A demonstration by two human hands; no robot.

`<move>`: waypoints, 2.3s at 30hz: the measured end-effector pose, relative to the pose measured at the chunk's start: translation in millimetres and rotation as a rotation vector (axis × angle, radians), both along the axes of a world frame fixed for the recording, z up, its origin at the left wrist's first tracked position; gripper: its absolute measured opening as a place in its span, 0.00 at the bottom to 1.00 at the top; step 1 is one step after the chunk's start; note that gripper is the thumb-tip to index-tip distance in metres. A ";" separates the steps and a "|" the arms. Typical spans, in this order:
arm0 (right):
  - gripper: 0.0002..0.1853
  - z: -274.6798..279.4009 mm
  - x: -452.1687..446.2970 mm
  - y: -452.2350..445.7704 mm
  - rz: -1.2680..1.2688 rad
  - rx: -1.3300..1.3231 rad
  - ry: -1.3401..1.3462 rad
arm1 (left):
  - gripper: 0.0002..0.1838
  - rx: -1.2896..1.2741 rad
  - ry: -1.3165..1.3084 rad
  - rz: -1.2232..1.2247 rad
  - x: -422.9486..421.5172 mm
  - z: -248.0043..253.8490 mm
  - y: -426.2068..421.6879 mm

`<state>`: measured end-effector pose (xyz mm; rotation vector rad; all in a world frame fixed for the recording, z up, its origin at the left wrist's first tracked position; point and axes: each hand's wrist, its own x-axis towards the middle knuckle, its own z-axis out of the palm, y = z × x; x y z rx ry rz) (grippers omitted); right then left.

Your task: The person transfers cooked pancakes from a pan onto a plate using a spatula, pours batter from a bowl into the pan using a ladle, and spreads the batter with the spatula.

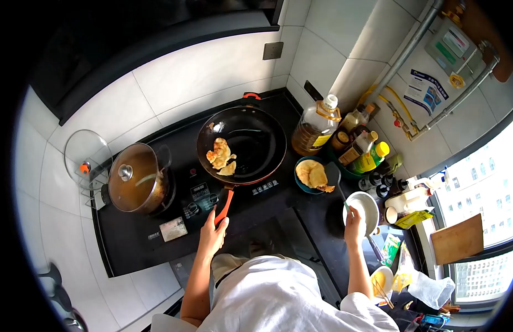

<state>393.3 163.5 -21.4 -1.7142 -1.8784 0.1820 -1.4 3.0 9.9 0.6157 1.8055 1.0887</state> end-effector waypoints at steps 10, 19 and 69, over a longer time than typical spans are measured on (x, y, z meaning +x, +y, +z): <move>0.14 95.8 -84.7 4.3 0.239 -0.141 0.301 | 0.37 0.013 0.041 -0.014 -1.6 -5.7 -3.1; 0.13 81.4 -184.3 102.0 0.616 -0.222 0.070 | 0.37 0.002 0.073 -0.016 -1.9 -0.8 -3.5; 0.19 37.6 -193.2 77.0 0.429 -1.060 1.119 | 0.37 0.022 0.079 -0.020 -2.9 -5.7 -4.2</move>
